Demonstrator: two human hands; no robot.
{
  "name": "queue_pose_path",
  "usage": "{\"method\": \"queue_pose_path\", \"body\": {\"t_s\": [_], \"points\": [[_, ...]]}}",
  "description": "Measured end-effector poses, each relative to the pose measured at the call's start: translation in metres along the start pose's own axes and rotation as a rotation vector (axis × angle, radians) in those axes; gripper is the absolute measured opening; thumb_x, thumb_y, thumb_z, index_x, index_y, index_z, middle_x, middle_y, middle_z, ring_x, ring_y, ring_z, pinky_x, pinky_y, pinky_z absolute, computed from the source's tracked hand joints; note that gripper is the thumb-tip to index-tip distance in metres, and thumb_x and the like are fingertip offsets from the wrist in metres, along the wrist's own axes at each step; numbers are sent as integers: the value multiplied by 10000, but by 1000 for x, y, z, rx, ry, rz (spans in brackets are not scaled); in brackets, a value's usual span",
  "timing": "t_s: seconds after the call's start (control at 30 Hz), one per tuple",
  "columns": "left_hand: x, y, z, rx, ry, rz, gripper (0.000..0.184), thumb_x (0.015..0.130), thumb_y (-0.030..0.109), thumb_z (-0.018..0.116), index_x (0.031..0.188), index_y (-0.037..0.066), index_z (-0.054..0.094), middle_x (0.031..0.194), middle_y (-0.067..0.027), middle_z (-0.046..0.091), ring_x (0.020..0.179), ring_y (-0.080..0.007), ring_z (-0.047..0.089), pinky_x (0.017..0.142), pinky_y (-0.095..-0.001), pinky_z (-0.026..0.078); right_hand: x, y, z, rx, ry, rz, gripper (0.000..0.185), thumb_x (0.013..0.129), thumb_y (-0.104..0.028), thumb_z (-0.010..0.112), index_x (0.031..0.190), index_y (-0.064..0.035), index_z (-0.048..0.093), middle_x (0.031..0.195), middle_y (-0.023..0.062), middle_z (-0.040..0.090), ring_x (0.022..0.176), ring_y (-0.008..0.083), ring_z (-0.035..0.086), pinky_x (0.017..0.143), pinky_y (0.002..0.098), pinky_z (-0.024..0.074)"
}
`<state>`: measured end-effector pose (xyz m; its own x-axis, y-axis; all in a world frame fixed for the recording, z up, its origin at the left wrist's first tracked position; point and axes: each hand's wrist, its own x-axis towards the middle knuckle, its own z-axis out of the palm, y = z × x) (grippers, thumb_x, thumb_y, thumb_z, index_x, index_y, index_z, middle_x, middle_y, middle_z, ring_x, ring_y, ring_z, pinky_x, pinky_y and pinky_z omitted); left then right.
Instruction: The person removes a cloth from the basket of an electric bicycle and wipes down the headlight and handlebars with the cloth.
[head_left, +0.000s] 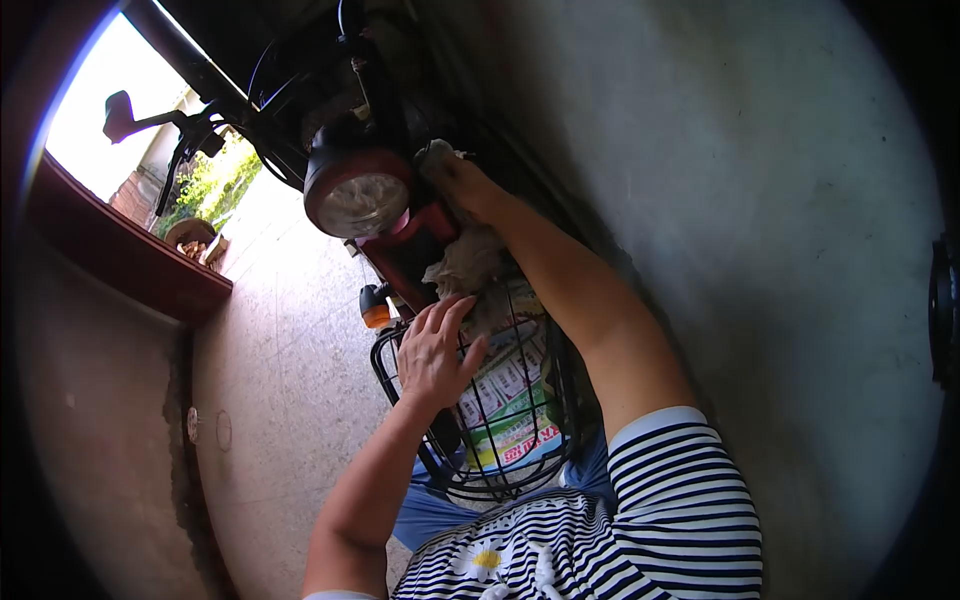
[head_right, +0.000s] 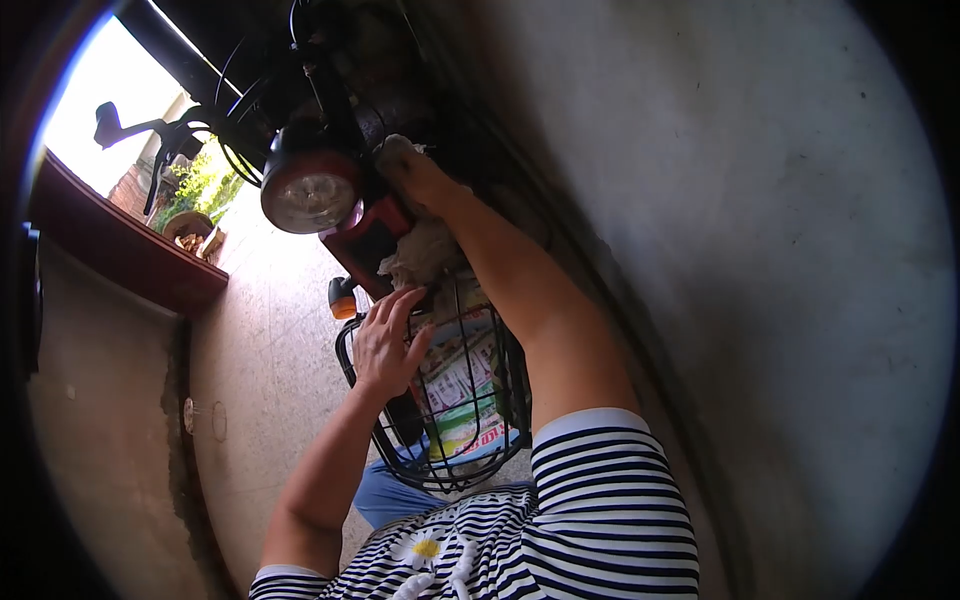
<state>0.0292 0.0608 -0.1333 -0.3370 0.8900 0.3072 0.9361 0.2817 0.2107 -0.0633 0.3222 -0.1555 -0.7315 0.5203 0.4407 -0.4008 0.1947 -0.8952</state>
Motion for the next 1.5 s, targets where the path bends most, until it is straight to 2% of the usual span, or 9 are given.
{"method": "queue_pose_path", "body": {"t_s": [0.2,0.27,0.47,0.53,0.73,0.93,1.0,1.07,1.5], "points": [[1,1,-1,14,28,32,498,855,345,569,1280,93,508,1272,-152,536,1166,-357,507,961,-436,417,12,-44,11,266,-119,-135,302,875,-83,550,1171,-23,570,1073,61,621,977,136,557,854,301,463],[4,1,-1,-3,20,28,508,846,348,570,1284,99,506,1271,-151,540,1163,-357,509,950,-437,425,39,0,20,-375,-3,142,331,888,-143,534,1199,-35,565,1076,61,626,980,138,551,861,309,459],[0,0,-2,7,19,21,506,856,368,562,1285,105,505,1269,-137,544,1167,-345,511,941,-432,433,-33,-33,-16,-47,-178,478,328,927,-298,542,1115,-33,589,995,71,622,880,138,553,762,312,452],[-2,-1,-1,11,33,28,502,860,368,561,1284,106,506,1274,-132,541,1171,-338,509,937,-430,436,-56,-93,-52,-456,-453,435,333,937,-327,550,1083,-30,591,911,60,631,800,145,555,702,310,456],[-3,-1,2,53,53,10,493,858,372,571,1286,133,515,1373,-131,460,1196,-349,495,945,-425,437,-61,-159,-129,-1207,214,26,272,851,-228,633,968,11,573,901,212,666,841,365,644,753,452,505],[-5,-2,4,43,59,-54,515,852,418,575,1284,141,528,1409,-132,414,1215,-355,475,962,-440,427,-63,-140,-95,-1228,104,-357,288,846,-247,644,1024,-25,599,945,173,665,805,376,632,702,442,513],[-5,-3,4,51,51,-48,511,854,415,575,1279,135,530,1388,-134,441,1209,-349,480,962,-434,428,-76,-115,-78,-1074,-280,40,232,839,-253,639,958,-55,655,1026,153,656,888,347,626,762,437,507],[-3,-3,3,16,27,-23,506,856,402,577,1266,111,532,1319,-127,511,1188,-332,498,961,-421,430,-110,-29,-72,-1251,-235,-393,212,839,-283,597,941,-133,705,1014,123,668,941,308,630,793,484,462],[-6,0,1,27,65,-2,498,880,407,552,1279,111,519,1301,-95,540,1195,-303,502,968,-418,423,-132,-5,-72,-461,133,-93,253,905,-264,507,998,-54,614,929,226,645,918,409,602,774,458,483]]}}
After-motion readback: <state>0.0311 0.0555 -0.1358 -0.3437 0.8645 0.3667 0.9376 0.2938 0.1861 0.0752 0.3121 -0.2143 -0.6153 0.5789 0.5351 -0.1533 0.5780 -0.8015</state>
